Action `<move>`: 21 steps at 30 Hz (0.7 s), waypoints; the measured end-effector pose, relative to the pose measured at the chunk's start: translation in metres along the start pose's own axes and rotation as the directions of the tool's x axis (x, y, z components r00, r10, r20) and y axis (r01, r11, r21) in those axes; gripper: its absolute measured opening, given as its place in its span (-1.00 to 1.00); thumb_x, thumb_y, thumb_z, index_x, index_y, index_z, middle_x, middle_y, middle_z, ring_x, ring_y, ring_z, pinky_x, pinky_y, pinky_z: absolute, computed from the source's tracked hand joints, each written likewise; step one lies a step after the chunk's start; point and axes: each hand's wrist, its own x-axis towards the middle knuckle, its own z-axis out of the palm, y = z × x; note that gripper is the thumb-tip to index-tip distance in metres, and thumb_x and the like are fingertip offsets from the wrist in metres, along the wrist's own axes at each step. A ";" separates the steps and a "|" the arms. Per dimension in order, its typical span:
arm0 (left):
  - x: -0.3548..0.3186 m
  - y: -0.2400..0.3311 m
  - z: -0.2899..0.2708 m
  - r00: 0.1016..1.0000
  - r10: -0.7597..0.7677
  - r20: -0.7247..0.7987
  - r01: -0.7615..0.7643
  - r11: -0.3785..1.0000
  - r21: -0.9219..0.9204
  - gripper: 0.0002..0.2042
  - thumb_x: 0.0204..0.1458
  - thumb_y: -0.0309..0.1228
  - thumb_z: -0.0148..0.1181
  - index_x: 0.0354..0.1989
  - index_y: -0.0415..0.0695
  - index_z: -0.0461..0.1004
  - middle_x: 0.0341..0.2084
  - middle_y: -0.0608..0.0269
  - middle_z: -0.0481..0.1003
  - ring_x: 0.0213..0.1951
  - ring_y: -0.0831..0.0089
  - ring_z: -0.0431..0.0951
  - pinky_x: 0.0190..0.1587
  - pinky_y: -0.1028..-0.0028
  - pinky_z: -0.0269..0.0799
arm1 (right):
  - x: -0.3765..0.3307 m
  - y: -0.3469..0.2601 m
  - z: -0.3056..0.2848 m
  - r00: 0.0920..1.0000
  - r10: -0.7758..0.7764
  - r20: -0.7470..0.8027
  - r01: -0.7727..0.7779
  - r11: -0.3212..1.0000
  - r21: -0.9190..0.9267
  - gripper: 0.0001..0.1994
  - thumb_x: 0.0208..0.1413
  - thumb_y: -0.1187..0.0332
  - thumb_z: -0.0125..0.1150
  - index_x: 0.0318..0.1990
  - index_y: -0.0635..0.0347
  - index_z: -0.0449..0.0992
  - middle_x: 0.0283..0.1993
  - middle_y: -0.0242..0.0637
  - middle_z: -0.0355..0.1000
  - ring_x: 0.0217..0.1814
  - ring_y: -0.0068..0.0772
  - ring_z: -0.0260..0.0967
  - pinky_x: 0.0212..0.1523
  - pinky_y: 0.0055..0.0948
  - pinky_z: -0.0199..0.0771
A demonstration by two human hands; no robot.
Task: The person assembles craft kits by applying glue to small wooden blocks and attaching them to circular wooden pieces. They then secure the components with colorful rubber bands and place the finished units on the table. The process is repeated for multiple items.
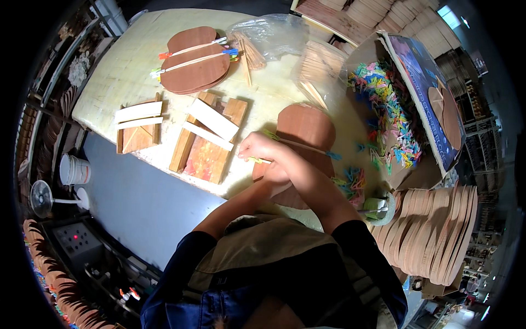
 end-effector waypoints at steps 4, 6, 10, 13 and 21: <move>0.004 0.004 -0.003 0.997 0.081 -0.003 -0.080 0.995 0.057 -0.81 -0.02 -0.48 0.02 -0.22 -0.15 0.47 -0.20 0.17 0.44 -0.05 0.24 0.41 0.02 0.27 0.31 | 0.003 0.000 -0.002 0.992 0.105 0.072 -0.104 0.994 -0.015 -0.84 -0.08 0.35 0.34 -0.39 0.26 0.61 -0.55 -0.32 0.51 -0.55 -0.57 0.36 -0.48 -0.52 0.37; 0.004 0.008 -0.003 0.989 0.149 -0.005 -0.148 0.984 0.098 -0.81 -0.05 -0.49 0.03 -0.23 -0.14 0.47 -0.19 0.18 0.43 -0.03 0.23 0.41 0.04 0.27 0.30 | -0.001 0.002 -0.011 0.979 0.172 0.108 -0.170 0.985 -0.029 -0.79 -0.07 0.31 0.35 -0.30 0.24 0.61 -0.52 -0.30 0.51 -0.51 -0.54 0.42 -0.47 -0.48 0.39; -0.011 0.035 -0.032 0.849 0.521 0.086 -0.465 0.662 0.588 -0.80 -0.11 -0.52 0.08 -0.26 -0.13 0.48 -0.17 0.16 0.43 -0.02 0.20 0.40 0.07 0.23 0.29 | -0.066 0.009 -0.041 0.949 0.115 -0.292 0.026 0.899 0.437 -0.67 0.11 0.34 0.21 0.01 0.26 0.45 -0.30 -0.37 0.48 -0.46 -0.70 0.33 -0.45 -0.66 0.36; -0.062 0.020 -0.042 0.906 0.346 -0.244 -0.236 0.892 0.385 -0.78 -0.22 -0.52 0.21 -0.32 -0.16 0.43 -0.23 0.05 0.43 -0.10 0.08 0.44 -0.05 0.15 0.35 | -0.122 0.095 -0.062 0.644 0.212 -0.735 0.062 0.943 0.326 -0.75 0.16 0.29 0.10 -0.09 0.22 0.51 -0.34 -0.46 0.48 -0.54 -0.75 0.22 -0.52 -0.71 0.22; -0.099 0.005 -0.061 0.784 -0.595 0.178 0.511 0.454 -0.730 -0.83 0.01 -0.51 0.20 -0.22 -0.19 0.42 -0.33 0.25 0.46 -0.29 0.51 0.48 -0.24 0.49 0.46 | -0.253 0.066 -0.038 0.355 0.502 -0.789 0.395 0.684 0.613 -0.74 0.19 0.26 0.07 -0.08 0.21 0.49 -0.38 -0.40 0.43 -0.54 -0.72 0.13 -0.56 -0.70 0.10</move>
